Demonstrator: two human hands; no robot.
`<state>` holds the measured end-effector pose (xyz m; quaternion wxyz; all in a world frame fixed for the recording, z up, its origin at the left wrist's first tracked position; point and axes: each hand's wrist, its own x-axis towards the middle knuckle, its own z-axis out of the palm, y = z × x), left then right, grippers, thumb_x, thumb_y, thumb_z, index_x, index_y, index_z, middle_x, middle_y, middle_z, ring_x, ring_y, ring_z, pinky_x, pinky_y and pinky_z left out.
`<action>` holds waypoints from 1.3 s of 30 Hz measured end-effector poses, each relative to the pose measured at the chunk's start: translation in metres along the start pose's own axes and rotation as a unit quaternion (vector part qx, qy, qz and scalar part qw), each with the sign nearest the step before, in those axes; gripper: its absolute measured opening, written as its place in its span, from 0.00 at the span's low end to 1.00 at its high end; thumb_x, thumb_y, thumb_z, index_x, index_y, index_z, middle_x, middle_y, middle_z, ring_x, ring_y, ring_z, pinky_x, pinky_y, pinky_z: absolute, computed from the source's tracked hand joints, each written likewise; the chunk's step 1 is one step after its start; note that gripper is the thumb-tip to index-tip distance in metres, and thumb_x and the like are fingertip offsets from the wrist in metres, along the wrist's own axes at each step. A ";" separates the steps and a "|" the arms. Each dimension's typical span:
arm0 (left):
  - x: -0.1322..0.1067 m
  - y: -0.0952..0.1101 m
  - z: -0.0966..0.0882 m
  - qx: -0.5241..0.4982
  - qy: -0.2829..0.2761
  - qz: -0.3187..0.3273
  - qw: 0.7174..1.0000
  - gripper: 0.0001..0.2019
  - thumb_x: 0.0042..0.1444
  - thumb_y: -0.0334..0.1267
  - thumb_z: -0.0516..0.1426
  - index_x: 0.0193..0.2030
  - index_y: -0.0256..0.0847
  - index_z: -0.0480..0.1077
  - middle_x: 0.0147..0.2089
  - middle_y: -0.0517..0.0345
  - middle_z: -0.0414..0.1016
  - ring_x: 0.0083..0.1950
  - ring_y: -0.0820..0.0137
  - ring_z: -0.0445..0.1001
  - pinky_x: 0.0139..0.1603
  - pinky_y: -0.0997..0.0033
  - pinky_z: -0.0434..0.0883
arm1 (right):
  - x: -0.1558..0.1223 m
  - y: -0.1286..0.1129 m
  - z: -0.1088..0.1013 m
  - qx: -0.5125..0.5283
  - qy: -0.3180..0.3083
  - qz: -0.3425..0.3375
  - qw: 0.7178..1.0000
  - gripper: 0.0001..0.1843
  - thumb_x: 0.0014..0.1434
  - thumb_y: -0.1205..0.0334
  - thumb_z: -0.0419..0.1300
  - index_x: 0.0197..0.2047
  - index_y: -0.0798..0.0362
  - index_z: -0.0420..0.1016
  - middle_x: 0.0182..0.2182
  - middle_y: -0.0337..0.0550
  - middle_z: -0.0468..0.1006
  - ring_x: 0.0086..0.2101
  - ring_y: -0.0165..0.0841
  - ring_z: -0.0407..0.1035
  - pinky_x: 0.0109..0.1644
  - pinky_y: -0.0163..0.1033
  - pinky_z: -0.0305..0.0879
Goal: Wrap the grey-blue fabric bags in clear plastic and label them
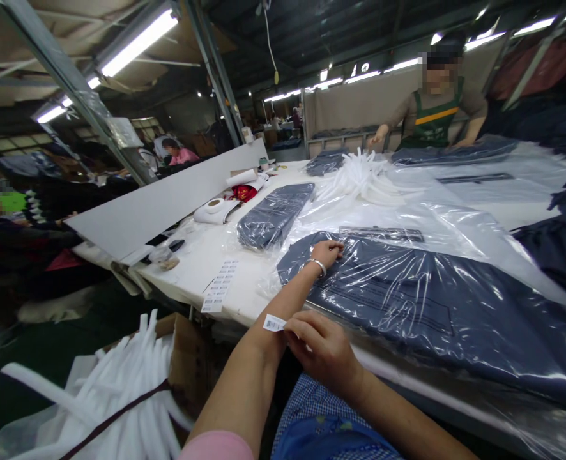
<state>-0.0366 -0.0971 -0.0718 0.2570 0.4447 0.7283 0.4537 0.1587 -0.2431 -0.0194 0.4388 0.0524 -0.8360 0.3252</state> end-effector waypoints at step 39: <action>-0.110 0.060 0.002 -0.195 -0.142 -0.094 0.966 0.19 0.48 0.46 0.65 0.44 0.44 0.68 0.32 0.61 0.76 0.34 0.70 0.75 0.33 0.74 0.69 | -0.047 0.088 -0.141 -0.139 0.047 0.222 0.964 0.15 0.61 0.63 0.58 0.52 0.49 0.72 0.42 0.46 0.79 0.33 0.31 0.74 0.43 0.41 0.72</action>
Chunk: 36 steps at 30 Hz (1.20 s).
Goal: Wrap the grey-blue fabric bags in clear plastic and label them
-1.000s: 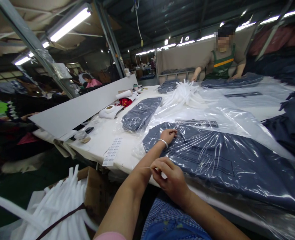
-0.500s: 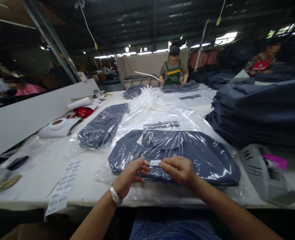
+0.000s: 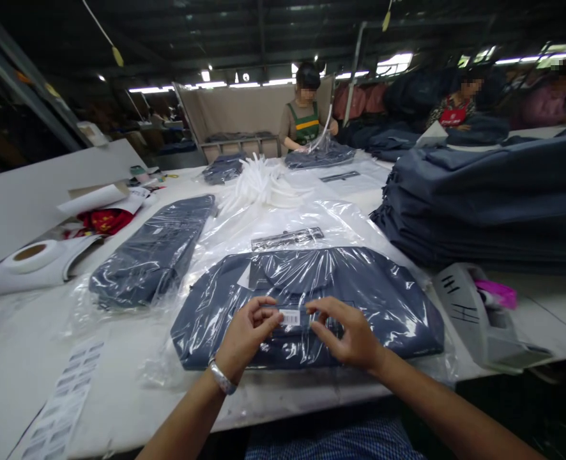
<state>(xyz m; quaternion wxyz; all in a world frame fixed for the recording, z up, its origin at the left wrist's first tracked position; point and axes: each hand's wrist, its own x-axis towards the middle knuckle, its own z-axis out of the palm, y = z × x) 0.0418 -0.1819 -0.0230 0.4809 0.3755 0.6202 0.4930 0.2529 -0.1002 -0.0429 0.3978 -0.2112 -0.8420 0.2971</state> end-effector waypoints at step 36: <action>0.087 -0.004 0.005 0.375 0.033 0.106 0.920 0.19 0.54 0.41 0.58 0.54 0.46 0.66 0.34 0.64 0.80 0.30 0.70 0.75 0.31 0.72 0.64 | 0.078 0.054 0.019 -0.097 -0.137 0.260 0.951 0.19 0.55 0.59 0.62 0.51 0.45 0.72 0.32 0.33 0.81 0.30 0.31 0.72 0.33 0.34 0.61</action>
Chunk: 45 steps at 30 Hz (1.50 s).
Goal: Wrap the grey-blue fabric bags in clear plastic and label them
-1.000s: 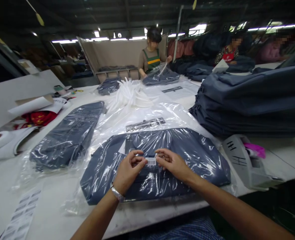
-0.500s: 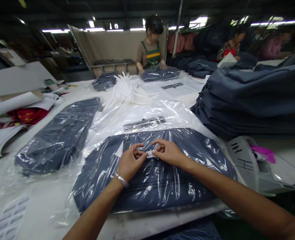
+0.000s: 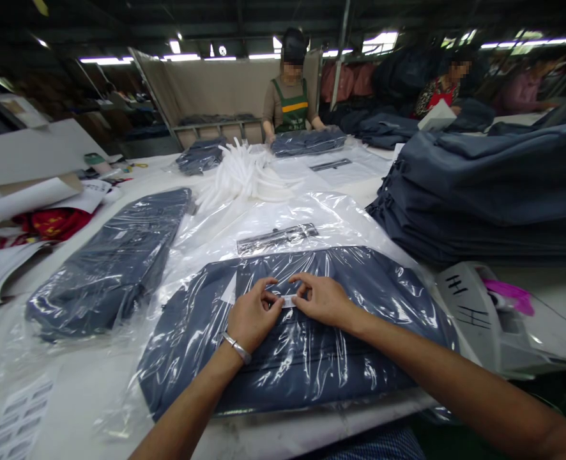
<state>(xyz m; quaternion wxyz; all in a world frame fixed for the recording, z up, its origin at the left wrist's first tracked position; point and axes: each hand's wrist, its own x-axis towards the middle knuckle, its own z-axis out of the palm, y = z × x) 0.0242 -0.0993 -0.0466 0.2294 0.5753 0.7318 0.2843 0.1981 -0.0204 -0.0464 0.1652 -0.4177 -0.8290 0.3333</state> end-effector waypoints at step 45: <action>-0.016 -0.013 0.010 0.242 -0.015 0.219 0.945 0.16 0.66 0.37 0.47 0.56 0.46 0.70 0.58 0.52 0.72 0.59 0.62 0.69 0.59 0.59 0.66 | -0.019 -0.004 -0.003 -0.186 0.013 -0.043 0.981 0.24 0.61 0.63 0.52 0.62 0.47 0.65 0.49 0.47 0.75 0.40 0.39 0.73 0.41 0.41 0.65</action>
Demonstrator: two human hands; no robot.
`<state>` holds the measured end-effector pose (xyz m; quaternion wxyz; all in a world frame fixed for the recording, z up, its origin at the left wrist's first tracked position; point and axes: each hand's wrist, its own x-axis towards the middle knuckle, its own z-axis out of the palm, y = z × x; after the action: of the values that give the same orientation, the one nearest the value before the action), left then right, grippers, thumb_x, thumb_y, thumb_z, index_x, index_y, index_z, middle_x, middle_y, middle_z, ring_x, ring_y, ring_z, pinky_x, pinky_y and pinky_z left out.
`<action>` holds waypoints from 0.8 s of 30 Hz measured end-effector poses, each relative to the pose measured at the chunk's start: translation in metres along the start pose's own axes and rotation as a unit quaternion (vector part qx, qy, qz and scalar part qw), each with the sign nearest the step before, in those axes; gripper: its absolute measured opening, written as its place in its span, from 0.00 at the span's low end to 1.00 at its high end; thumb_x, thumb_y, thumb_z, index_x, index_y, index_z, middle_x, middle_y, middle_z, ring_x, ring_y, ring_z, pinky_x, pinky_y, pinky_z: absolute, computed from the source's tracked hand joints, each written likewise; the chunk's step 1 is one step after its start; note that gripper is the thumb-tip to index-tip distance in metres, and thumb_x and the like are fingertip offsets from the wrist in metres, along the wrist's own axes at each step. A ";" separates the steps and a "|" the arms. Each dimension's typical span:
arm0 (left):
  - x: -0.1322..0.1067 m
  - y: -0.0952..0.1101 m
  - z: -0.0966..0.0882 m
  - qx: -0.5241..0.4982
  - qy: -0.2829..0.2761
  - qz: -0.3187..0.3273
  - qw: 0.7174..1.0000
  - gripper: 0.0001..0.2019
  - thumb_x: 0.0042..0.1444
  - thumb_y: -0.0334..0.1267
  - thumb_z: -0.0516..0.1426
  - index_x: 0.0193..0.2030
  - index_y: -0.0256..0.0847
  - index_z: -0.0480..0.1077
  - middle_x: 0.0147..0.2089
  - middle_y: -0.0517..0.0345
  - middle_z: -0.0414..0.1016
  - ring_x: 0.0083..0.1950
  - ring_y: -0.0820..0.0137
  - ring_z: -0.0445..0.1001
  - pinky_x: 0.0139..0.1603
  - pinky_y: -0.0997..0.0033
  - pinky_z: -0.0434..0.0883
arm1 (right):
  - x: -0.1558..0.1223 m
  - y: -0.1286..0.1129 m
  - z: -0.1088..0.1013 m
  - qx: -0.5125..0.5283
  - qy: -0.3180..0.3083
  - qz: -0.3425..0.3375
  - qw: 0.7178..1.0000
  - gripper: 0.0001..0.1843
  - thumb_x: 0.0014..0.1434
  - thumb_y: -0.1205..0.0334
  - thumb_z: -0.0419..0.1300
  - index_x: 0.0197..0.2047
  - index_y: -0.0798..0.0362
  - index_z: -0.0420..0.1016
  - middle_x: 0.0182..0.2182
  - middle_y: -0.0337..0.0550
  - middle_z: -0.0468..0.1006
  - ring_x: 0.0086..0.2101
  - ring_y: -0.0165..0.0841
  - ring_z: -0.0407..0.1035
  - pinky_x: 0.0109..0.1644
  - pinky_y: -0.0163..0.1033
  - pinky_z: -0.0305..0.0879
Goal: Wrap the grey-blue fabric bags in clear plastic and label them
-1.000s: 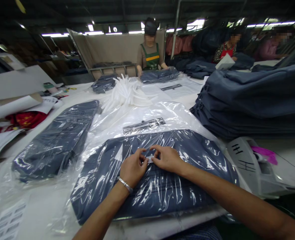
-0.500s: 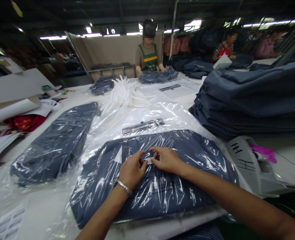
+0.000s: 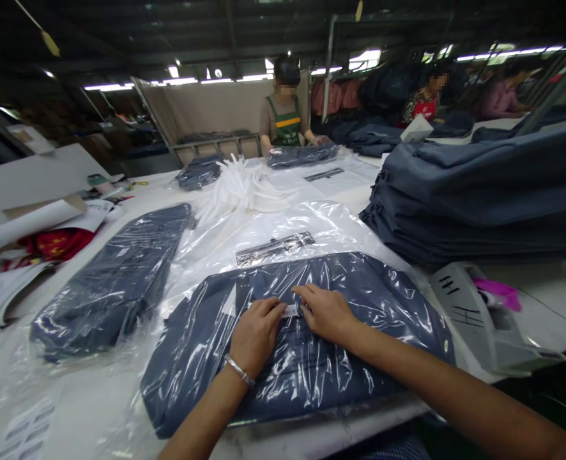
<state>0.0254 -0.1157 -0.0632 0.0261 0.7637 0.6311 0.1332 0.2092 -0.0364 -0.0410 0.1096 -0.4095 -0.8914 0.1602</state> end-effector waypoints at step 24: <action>-0.122 -0.133 -0.061 -0.486 0.015 -0.515 0.706 0.34 0.47 0.57 0.64 0.54 0.34 0.68 0.52 0.38 0.77 0.50 0.54 0.77 0.49 0.60 0.75 | -0.194 0.101 0.009 0.442 0.229 0.403 0.768 0.53 0.53 0.30 0.54 0.73 0.46 0.40 0.68 0.49 0.53 0.63 0.48 0.55 0.62 0.54 0.61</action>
<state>-0.1366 -0.2151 -0.0527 0.4483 0.2001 0.7745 0.3989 0.4004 -0.1243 -0.1001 0.4049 -0.6620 -0.4237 0.4671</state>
